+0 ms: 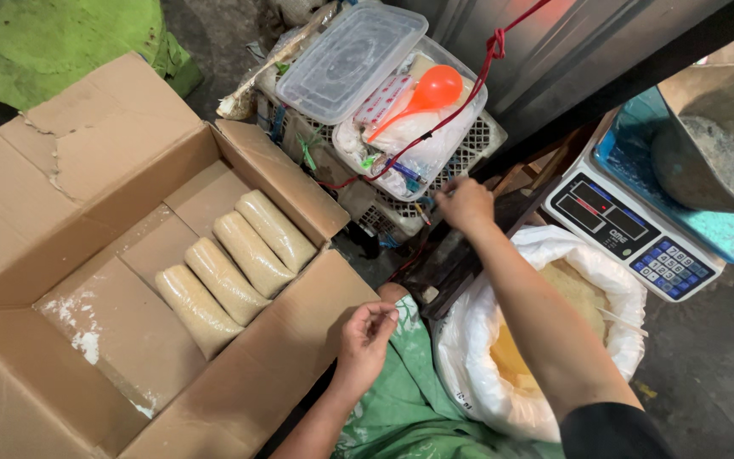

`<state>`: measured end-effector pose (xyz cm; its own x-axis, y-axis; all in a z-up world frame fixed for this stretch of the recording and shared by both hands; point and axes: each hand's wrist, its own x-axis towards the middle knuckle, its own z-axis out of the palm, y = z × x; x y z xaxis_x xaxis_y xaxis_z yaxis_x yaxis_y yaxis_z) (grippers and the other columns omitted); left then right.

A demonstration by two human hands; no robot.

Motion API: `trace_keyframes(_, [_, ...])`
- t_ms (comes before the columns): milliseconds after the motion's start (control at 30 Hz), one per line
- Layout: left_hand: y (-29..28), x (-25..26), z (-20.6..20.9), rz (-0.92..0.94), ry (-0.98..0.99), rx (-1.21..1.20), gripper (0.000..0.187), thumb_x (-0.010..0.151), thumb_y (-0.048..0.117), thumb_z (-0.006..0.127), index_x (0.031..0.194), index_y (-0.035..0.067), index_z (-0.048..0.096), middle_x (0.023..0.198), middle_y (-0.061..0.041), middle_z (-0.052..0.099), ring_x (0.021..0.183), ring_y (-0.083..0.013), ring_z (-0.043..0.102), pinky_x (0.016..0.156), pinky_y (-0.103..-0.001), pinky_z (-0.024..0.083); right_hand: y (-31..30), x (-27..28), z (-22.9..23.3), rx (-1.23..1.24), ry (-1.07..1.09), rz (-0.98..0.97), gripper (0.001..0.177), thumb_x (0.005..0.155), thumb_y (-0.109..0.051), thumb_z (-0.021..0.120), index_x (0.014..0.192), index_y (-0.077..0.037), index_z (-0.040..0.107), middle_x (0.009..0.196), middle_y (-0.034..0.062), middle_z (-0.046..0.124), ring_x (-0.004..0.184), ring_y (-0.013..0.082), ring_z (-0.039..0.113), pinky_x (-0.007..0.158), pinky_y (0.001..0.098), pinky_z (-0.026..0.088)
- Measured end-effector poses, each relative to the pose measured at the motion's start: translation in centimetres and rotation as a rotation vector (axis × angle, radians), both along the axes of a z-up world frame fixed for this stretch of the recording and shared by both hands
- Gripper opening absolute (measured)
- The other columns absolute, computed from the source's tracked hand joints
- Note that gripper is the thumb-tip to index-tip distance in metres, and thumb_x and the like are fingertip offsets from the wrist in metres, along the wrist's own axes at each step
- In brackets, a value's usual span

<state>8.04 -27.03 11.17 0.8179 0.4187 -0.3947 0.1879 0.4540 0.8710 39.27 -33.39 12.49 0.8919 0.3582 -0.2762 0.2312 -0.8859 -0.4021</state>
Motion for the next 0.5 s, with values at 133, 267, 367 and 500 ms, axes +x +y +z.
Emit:
trace_keyframes(133, [-0.4,0.3,0.1,0.006,-0.155,0.022,0.021,0.109,0.014,0.066,0.104,-0.005,0.068,0.094,-0.01,0.071,0.089,-0.0132,0.066,0.085,-0.029,0.055,-2.9,-3.3,5.2,0.452,-0.109,-0.11,0.024,0.096,-0.017,0.072,0.113,-0.001,0.067,0.081,0.0107,0.07,0.077,0.0238,0.069,0.071,0.0348,0.056])
trace_keyframes(267, [-3.0,1.6,2.4,-0.007,-0.176,-0.262,0.056,0.097,0.031,0.059,0.144,0.012,0.037,0.13,-0.012,0.059,0.106,-0.0241,0.069,0.096,-0.039,0.057,-6.5,-13.3,10.1,0.857,-0.012,0.127,0.051,0.093,-0.006,0.071,0.14,-0.002,0.051,0.125,0.0177,0.059,0.113,0.0255,0.064,0.081,0.0318,0.056])
trace_keyframes(367, [-5.1,2.6,5.0,-0.136,-0.375,-0.894,0.078,0.102,0.059,0.038,0.158,0.006,0.031,0.154,-0.022,0.045,0.137,-0.0314,0.055,0.114,-0.046,0.044,-8.9,-20.2,12.2,0.811,-0.134,0.491,0.058,0.098,-0.028,0.061,0.149,-0.006,0.043,0.159,0.0231,0.038,0.147,0.0373,0.04,0.104,0.0459,0.045])
trace_keyframes(500, [-6.4,4.5,9.6,-0.352,-0.577,-0.901,0.086,0.104,0.068,0.025,0.161,0.004,0.031,0.161,-0.021,0.038,0.148,-0.0349,0.041,0.122,-0.046,0.033,-10.1,-22.9,11.1,0.635,-0.307,0.511,0.068,0.097,-0.051,0.042,0.153,-0.011,0.045,0.165,0.0204,0.034,0.158,0.0384,0.023,0.119,0.0609,0.016])
